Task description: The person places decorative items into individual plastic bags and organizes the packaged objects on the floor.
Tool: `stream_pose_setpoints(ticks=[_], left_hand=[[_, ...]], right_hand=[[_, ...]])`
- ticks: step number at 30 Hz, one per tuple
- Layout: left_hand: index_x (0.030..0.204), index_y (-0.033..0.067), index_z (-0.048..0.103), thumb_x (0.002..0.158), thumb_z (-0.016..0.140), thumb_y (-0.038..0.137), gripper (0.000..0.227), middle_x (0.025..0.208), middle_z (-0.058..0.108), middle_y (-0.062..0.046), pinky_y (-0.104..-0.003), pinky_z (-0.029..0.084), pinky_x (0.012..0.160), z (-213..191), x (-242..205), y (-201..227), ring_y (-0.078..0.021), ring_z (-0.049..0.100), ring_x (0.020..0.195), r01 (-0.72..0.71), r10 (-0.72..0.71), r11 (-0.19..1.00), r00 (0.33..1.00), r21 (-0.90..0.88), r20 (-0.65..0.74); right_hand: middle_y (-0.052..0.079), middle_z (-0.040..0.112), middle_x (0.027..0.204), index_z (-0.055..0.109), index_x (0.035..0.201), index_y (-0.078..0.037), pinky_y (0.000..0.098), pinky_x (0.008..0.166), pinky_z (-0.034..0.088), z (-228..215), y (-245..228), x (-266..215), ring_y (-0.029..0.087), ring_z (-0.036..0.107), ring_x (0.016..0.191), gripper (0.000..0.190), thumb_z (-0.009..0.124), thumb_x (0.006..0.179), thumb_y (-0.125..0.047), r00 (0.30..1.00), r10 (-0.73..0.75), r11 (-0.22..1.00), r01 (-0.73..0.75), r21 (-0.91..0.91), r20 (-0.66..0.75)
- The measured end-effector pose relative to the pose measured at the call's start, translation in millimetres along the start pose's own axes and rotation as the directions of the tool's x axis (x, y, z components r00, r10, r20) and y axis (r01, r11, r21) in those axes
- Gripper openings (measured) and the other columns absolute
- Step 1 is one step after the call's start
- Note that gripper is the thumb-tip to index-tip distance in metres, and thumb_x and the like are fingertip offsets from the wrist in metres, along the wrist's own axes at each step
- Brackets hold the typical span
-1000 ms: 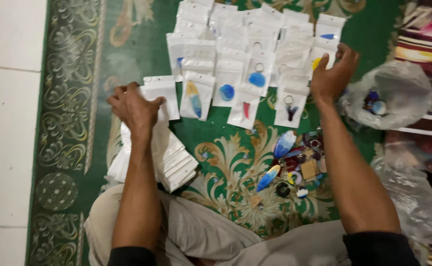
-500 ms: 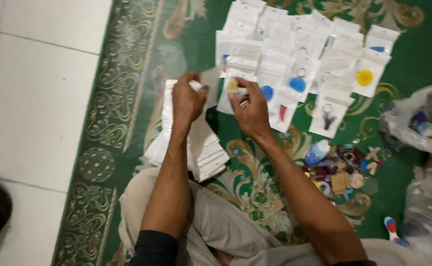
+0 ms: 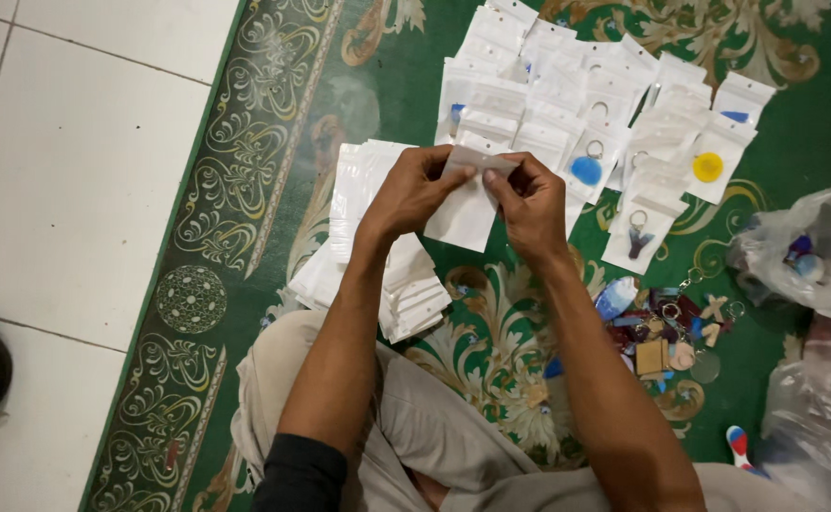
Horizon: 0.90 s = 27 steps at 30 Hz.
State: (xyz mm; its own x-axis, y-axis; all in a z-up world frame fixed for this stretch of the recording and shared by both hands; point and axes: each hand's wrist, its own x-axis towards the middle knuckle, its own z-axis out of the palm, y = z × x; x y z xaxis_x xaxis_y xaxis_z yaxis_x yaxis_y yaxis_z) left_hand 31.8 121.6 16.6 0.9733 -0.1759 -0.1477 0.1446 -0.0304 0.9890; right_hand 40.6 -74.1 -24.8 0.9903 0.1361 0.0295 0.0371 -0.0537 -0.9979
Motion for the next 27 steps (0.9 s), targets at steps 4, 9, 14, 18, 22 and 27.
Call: stream_pose_setpoints(ticks=[4,9,14,18,22,27], left_hand=[[0.087,0.0107,0.075,0.097,0.068,0.024,0.019,0.072,0.071,-0.007,-0.037,0.053,0.071,9.2,5.9,-16.1,-0.0157,0.063,0.073,-0.065,0.065,0.991,0.998,0.113,0.003],[0.093,0.0077,0.073,0.094,0.066,0.03,0.024,0.088,0.075,-0.021,-0.058,0.054,0.077,42.3,2.8,-6.8,-0.0469,0.07,0.091,-0.164,0.115,0.898,0.983,0.408,0.142],[0.097,0.0182,0.077,0.089,0.072,0.019,0.009,0.09,0.067,-0.004,-0.041,0.056,0.066,114.4,-14.2,1.9,-0.0277,0.066,0.08,-0.403,0.466,0.652,0.881,0.642,0.081],[0.109,0.0134,0.076,0.09,0.068,0.011,0.021,0.087,0.054,-0.003,-0.041,0.048,0.056,161.2,-38.6,-7.5,-0.0243,0.055,0.071,-0.481,0.704,0.404,0.707,0.778,0.071],[0.124,0.0102,0.072,0.086,0.072,0.023,0.04,0.088,0.053,-0.006,-0.04,0.051,0.066,177.1,-51.0,-2.7,-0.0258,0.053,0.075,-0.522,0.681,0.451,0.726,0.724,0.098],[0.133,0.0113,0.068,0.077,0.082,0.027,0.06,0.101,0.063,-0.008,-0.042,0.055,0.076,180.5,-44.2,-1.7,-0.0288,0.062,0.09,-0.52,0.576,0.72,0.817,0.46,0.023]], right_hand=[[0.006,0.062,0.068,0.073,0.107,-0.004,0.0207,0.047,0.047,-9.6,-26.4,-9.9,0.011,0.058,0.05,0.013,0.076,0.096,-0.008,0.999,0.038,0.999,-0.038,-0.035,0.012],[0.012,0.065,0.098,0.078,0.107,-0.006,0.0264,0.057,0.051,-56.3,-53.3,-37.2,0.016,0.062,0.079,0.012,0.074,0.102,-0.016,0.998,0.031,0.929,-0.007,-0.371,0.058],[0.016,0.061,0.081,0.064,0.115,-0.001,0.0309,0.048,0.053,-92.5,-83.4,-83.8,0.02,0.064,0.065,0.026,0.067,0.106,-0.026,0.963,0.153,0.926,-0.219,-0.308,-0.224],[0.01,0.069,0.084,0.061,0.098,-0.005,0.0336,0.049,0.062,-90.5,-91.4,-109.9,0.022,0.073,0.066,0.027,0.065,0.104,-0.031,0.819,0.474,0.857,-0.347,0.38,-0.323],[0.007,0.065,0.073,0.064,0.088,-0.006,0.0268,0.051,0.059,-112.9,-32.7,-119.1,0.015,0.068,0.059,0.016,0.07,0.099,-0.016,0.82,0.439,0.885,-0.324,0.335,-0.366],[0.011,0.064,0.059,0.07,0.078,-0.004,0.0226,0.054,0.052,-118.1,-65.7,-111.8,0.011,0.065,0.057,0.021,0.082,0.093,-0.012,0.918,0.207,0.978,-0.2,0.057,-0.339]])
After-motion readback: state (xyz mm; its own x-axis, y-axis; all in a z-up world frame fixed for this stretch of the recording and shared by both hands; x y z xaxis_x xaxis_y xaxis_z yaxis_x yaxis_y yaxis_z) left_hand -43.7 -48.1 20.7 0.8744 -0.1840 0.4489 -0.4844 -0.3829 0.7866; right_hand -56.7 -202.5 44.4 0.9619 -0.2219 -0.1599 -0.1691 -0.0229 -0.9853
